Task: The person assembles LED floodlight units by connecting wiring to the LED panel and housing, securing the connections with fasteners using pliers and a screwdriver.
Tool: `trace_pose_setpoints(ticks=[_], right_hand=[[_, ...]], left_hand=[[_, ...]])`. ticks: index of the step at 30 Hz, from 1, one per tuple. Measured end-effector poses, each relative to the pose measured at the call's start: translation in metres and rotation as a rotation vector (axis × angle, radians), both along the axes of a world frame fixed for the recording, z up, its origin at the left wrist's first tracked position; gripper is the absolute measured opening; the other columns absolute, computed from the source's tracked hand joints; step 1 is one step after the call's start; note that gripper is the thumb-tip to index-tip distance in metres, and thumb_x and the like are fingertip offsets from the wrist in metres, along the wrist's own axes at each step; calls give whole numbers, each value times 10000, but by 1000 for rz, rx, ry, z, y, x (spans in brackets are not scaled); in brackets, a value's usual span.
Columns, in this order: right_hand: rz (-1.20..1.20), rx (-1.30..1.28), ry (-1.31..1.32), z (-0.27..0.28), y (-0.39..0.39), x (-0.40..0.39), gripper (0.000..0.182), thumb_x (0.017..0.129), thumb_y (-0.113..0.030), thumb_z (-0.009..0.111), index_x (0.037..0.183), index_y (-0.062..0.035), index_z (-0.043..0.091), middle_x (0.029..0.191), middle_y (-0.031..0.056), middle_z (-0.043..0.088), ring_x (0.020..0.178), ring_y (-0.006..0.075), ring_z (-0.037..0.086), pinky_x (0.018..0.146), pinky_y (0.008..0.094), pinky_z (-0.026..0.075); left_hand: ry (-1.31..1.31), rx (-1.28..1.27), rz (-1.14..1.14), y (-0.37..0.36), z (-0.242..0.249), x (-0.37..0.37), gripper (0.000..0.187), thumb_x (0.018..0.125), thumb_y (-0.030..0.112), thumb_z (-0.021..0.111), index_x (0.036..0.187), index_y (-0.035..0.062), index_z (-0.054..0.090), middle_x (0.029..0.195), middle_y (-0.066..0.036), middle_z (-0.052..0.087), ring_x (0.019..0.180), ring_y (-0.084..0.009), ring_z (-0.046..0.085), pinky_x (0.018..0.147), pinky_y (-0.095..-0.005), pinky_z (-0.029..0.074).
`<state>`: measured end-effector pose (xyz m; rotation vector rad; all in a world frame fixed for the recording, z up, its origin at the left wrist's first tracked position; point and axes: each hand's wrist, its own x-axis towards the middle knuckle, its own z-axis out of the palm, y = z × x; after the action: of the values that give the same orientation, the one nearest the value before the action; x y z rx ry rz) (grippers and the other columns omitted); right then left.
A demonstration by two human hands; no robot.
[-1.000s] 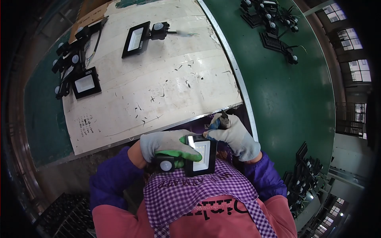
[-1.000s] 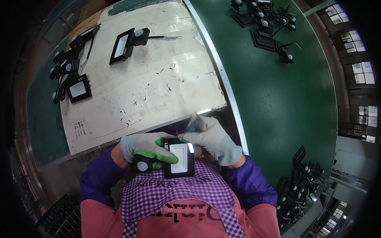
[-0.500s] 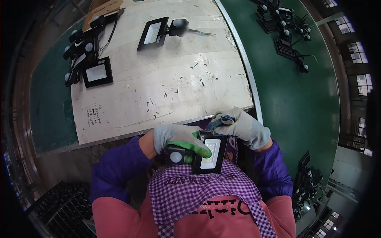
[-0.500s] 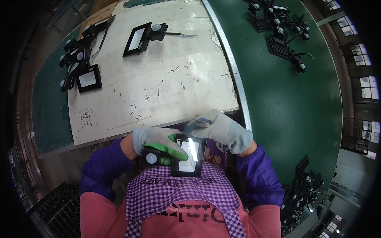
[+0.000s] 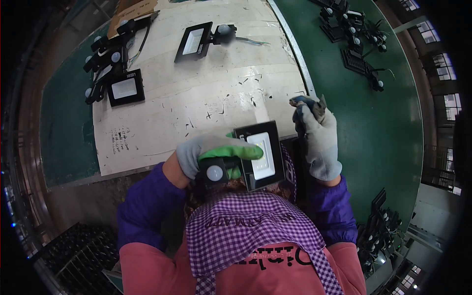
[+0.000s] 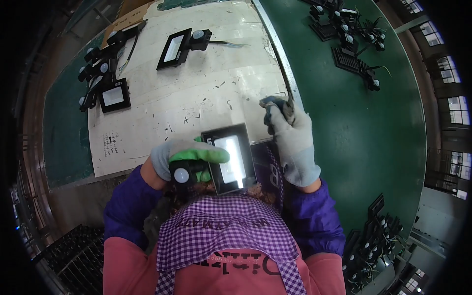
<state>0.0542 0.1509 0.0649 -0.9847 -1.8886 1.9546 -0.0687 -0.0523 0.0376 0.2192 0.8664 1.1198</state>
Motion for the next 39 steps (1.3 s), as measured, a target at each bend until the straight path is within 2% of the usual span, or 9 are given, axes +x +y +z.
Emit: trace_pose_setpoints(ticks=[8, 11, 15, 18, 20, 23, 27, 30, 39], right_hand=[[-39, 43, 4, 1, -11, 27, 171, 931, -59, 544, 1046, 7, 653, 741, -35, 547, 648, 37, 467, 572, 193, 375], [299, 657, 123, 0, -27, 36, 278, 848, -123, 674, 1093, -1, 628, 803, 102, 640, 722, 194, 641, 631, 298, 511], [702, 1006, 23, 38, -65, 20, 689, 749, -353, 753, 1284, -4, 496, 921, 152, 588, 705, 293, 653, 612, 353, 539], [745, 1063, -95, 45, -75, 1, 620, 770, -317, 734, 1276, -33, 517, 878, 154, 583, 748, 299, 648, 607, 376, 528], [632, 861, 183, 42, -56, -10, 513, 789, -247, 711, 1233, -40, 558, 853, 164, 607, 761, 307, 645, 643, 370, 527], [283, 78, 133, 39, -23, -23, 342, 842, -171, 642, 1139, -7, 593, 855, 107, 656, 767, 153, 633, 667, 286, 508], [213, -267, 51, 16, 34, -33, 316, 909, -249, 600, 1101, 2, 602, 726, 41, 607, 438, 50, 457, 378, 193, 357], [226, -285, 3, 11, 56, -38, 292, 916, -255, 599, 1069, -8, 619, 705, 38, 608, 419, 53, 442, 374, 195, 357], [423, 1137, -450, 23, 53, -53, 303, 889, -241, 621, 1111, -35, 618, 864, 222, 640, 853, 376, 630, 742, 408, 504]], left_hand=[[231, 116, 179, 5, -14, -3, 461, 891, 253, 656, 1265, -2, 569, 1009, -88, 649, 764, -142, 630, 667, -215, 516], [121, -19, 195, 16, 0, -2, 521, 905, 318, 642, 1311, 10, 530, 1067, -91, 631, 830, -171, 632, 731, -241, 524], [1077, 616, 337, 12, -34, 6, 690, 907, 311, 647, 1452, 34, 328, 1360, -126, 479, 1198, -188, 504, 1031, -322, 412], [525, 384, 461, 15, -14, 11, 703, 911, 321, 638, 1459, 34, 304, 1399, -159, 450, 1265, -206, 459, 1082, -355, 370], [752, 531, 539, 4, -21, 4, 652, 883, 301, 658, 1388, 3, 372, 1229, -178, 548, 1104, -257, 575, 924, -368, 496], [144, -21, 410, -4, 31, 1, 741, 841, 420, 674, 1387, 21, 371, 1124, -175, 585, 947, -243, 628, 746, -386, 551], [1776, 99, 399, 21, 16, 11, 844, 780, 361, 726, 1422, -2, 317, 1377, -253, 434, 1213, -350, 509, 986, -423, 455], [1912, 127, 202, 58, -18, 5, 938, 762, 508, 673, 1444, -13, 293, 1454, -261, 337, 1349, -377, 337, 1126, -449, 273], [1943, -50, -180, 100, -21, -7, 1057, 750, 546, 649, 1493, -8, 139, 1533, -223, 202, 1445, -342, 157, 1185, -413, 129]])
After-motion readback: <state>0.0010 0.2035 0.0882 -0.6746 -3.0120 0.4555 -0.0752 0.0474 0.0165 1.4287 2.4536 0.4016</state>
